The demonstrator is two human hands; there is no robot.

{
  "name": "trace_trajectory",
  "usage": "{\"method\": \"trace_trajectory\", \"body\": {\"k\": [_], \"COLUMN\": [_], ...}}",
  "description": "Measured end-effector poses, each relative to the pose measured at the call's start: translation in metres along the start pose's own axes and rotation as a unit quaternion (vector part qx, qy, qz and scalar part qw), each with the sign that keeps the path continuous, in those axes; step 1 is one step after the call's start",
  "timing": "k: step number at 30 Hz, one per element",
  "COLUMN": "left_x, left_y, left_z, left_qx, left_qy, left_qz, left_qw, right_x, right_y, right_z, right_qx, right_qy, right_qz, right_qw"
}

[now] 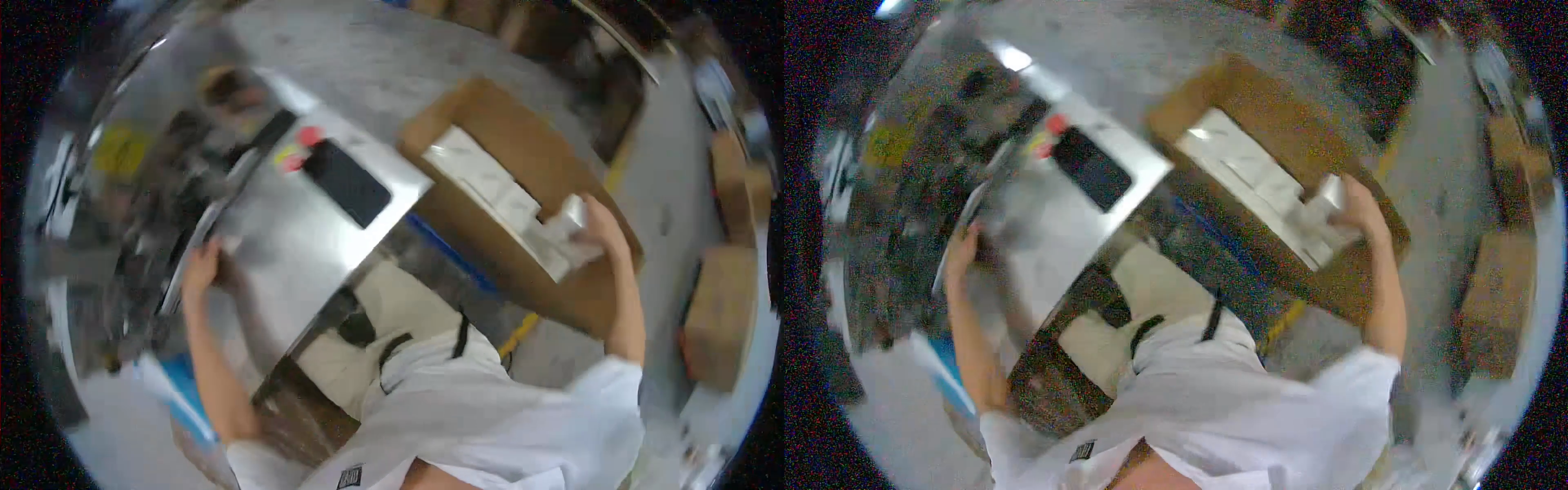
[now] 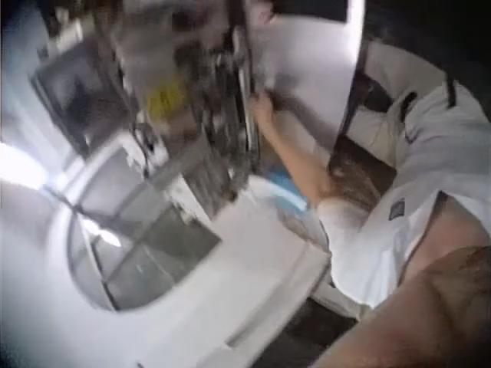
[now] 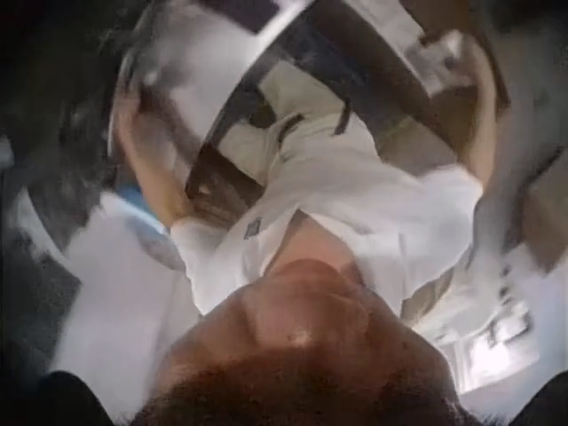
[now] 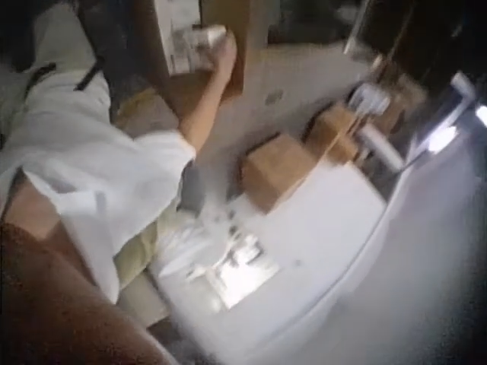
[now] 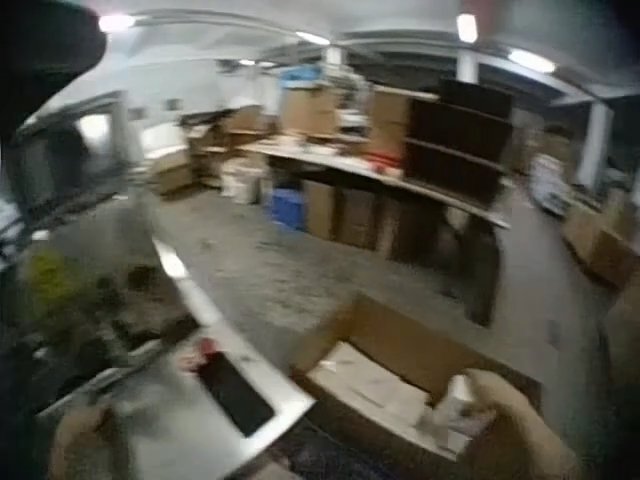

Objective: Packaging small white boxes into plastic bags, sealing them with a heat-sealing machine, and placing the sealed items into a larger cardboard shipping carton.

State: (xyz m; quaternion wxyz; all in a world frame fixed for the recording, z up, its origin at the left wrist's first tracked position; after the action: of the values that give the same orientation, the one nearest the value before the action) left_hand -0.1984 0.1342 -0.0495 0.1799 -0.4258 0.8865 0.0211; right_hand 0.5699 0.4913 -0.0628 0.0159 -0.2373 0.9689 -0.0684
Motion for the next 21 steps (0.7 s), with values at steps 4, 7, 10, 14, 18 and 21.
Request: {"method": "trace_trajectory", "body": {"k": [4, 7, 10, 14, 18, 21], "left_x": [0.046, 0.033, 0.048, 0.048, 0.088, 0.022], "left_y": [0.008, 0.019, 0.011, 0.017, 0.004, 0.000], "left_z": [-0.023, 0.001, -0.012, -0.015, -0.033, -0.018], "left_qx": [0.069, 0.048, -0.032, 0.033, -0.049, -0.038], "left_qy": [-0.059, -0.141, -0.207, -0.061, -0.039, -0.060], "left_qz": [-0.012, 0.065, 0.079, 0.021, 0.036, 0.011], "left_qw": [0.996, 0.987, 0.975, 0.997, 0.997, 0.997], "right_x": [-0.027, -0.086, -0.082, -0.095, -0.064, -0.077], "right_y": [0.001, -0.039, -0.035, -0.001, 0.043, -0.019], "right_z": [0.079, 0.169, 0.166, 0.148, 0.238, 0.322], "right_qx": [0.336, 0.409, 0.406, 0.371, 0.185, 0.149], "right_qy": [0.033, 0.139, 0.146, 0.142, 0.006, -0.016], "right_qz": [0.087, 0.087, 0.081, 0.074, 0.032, 0.193], "right_qw": [0.937, 0.898, 0.899, 0.915, 0.982, 0.970]}}
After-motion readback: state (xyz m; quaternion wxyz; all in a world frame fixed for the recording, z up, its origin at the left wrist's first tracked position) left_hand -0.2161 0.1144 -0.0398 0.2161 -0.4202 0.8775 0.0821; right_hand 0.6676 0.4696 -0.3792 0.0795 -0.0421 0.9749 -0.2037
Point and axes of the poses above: each hand's wrist, its own y-axis towards the middle knuckle, its own z-axis out of the palm, x = y × z, the point moved 3 cm from there along y, towards the middle knuckle, and after that the axes turned 10 degrees about -y, right-handed, at the moved point
